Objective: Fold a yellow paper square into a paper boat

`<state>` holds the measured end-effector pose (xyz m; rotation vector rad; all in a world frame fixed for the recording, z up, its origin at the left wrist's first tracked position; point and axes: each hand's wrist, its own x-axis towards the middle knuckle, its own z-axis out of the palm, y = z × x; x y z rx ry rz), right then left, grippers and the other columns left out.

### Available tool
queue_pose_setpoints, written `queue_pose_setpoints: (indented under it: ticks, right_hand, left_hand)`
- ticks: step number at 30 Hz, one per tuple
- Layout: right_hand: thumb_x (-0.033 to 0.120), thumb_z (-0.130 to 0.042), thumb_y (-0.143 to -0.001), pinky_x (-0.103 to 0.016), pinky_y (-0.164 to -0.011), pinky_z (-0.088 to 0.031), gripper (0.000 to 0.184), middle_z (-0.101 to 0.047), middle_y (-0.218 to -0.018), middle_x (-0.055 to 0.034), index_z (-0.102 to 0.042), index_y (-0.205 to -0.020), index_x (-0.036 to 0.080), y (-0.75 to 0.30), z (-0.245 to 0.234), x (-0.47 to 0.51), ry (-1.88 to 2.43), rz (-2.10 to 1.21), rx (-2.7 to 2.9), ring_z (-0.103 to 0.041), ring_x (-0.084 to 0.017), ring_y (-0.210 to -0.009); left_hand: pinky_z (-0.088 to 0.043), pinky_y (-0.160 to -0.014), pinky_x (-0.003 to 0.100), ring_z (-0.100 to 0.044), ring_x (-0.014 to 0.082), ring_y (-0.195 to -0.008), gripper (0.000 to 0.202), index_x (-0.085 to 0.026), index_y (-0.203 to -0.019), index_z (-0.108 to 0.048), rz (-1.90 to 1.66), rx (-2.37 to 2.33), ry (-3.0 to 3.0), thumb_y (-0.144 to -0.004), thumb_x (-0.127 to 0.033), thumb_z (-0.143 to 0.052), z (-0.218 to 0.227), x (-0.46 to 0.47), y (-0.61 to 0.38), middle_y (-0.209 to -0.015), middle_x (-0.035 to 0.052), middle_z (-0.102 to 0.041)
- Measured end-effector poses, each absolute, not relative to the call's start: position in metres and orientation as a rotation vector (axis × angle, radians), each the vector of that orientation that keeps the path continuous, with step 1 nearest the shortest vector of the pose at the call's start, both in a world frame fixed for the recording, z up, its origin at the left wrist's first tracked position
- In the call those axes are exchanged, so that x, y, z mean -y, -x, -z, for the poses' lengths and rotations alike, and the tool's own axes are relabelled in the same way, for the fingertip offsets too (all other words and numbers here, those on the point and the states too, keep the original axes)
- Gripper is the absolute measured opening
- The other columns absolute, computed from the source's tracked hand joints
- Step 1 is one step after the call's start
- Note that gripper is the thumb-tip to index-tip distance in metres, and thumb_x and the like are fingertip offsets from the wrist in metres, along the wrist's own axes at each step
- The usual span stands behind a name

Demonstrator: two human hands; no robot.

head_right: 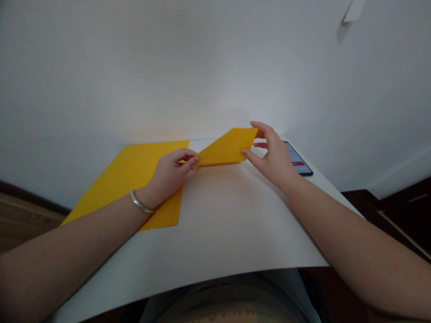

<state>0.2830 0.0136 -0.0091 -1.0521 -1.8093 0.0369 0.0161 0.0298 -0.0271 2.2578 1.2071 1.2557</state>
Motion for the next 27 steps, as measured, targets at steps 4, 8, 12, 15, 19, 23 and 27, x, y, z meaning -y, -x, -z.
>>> queue_pose_setpoints:
  ticks: [4, 8, 12, 15, 19, 23, 27]
  right_hand:
    - [0.036, -0.069, -0.072, -0.042, -0.083, -0.056, 0.073, -0.057, -0.126, -0.0115, -0.038, -0.138, 0.025, -0.288, 0.026, -0.030, 1.161, -0.402, 1.697, -0.056, -0.026, -0.114]
    - [0.038, -0.070, -0.073, -0.048, -0.096, -0.047, 0.051, -0.063, -0.123, -0.0094, -0.058, -0.121, 0.025, -0.284, 0.032, -0.033, 1.241, -0.687, 1.701, -0.056, -0.028, -0.116]
    - [0.040, -0.070, -0.072, -0.045, -0.096, -0.047, 0.030, -0.069, -0.114, -0.0052, -0.069, -0.098, 0.026, -0.277, 0.032, -0.029, 1.095, -1.103, 1.550, -0.061, -0.026, -0.110]
    - [0.036, -0.074, -0.069, -0.041, -0.093, -0.050, 0.031, -0.069, -0.114, -0.0047, -0.069, -0.098, 0.026, -0.275, 0.031, -0.027, 1.018, -1.280, 1.410, -0.062, -0.025, -0.110]
    - [0.035, -0.071, -0.073, -0.039, -0.087, -0.053, 0.032, -0.070, -0.111, -0.0073, -0.067, -0.102, 0.023, -0.276, 0.029, -0.026, 1.019, -1.346, 1.346, -0.065, -0.024, -0.103]
    - [0.028, -0.068, -0.074, -0.036, -0.074, -0.056, 0.049, -0.072, -0.104, -0.0080, -0.055, -0.122, 0.023, -0.277, 0.023, -0.023, 1.263, -1.271, 1.372, -0.069, -0.022, -0.089]
    - [0.035, -0.068, -0.074, -0.033, -0.062, -0.054, 0.079, -0.072, -0.095, -0.0088, -0.035, -0.144, 0.020, -0.281, 0.014, -0.019, 1.716, -0.882, 1.648, -0.069, -0.023, -0.076]
  left_hand:
    - [-0.053, -0.061, 0.024, -0.056, 0.0107, -0.064, 0.017, -0.019, -0.088, -0.051, -1.333, -1.112, -1.816, -0.083, -0.035, -0.056, 0.025, -0.026, -0.023, -0.069, -0.0043, -0.054]
    - [-0.059, -0.066, 0.029, -0.062, 0.0111, -0.075, 0.024, -0.023, -0.095, -0.038, -1.279, -0.937, -1.401, -0.080, -0.029, -0.055, 0.018, -0.016, -0.032, -0.076, -0.0061, -0.058]
    - [-0.059, -0.063, 0.028, -0.063, 0.0118, -0.074, 0.029, -0.022, -0.097, -0.039, -1.193, -0.883, -1.321, -0.075, -0.025, -0.058, 0.014, -0.009, -0.036, -0.074, -0.0062, -0.059]
    - [-0.058, -0.065, 0.027, -0.064, 0.0121, -0.073, 0.031, -0.021, -0.100, -0.040, -1.131, -0.884, -1.362, -0.074, -0.023, -0.058, 0.013, -0.006, -0.035, -0.074, -0.0056, -0.060]
    - [-0.056, -0.068, 0.029, -0.065, 0.0136, -0.075, 0.047, -0.022, -0.119, -0.037, -1.154, -0.871, -1.441, -0.076, -0.027, -0.057, 0.012, -0.004, -0.034, -0.086, -0.0012, -0.063]
    - [-0.057, -0.073, 0.038, -0.065, 0.0188, -0.083, 0.073, -0.024, -0.139, -0.017, -1.284, -1.011, -1.475, -0.079, -0.028, -0.057, 0.018, -0.008, -0.032, -0.107, 0.0075, -0.059]
    - [-0.048, -0.095, 0.046, -0.054, 0.0245, -0.113, 0.087, -0.026, -0.145, -0.002, -1.366, -1.292, -1.614, -0.078, -0.022, -0.057, 0.030, -0.022, -0.026, -0.123, 0.0121, -0.048]
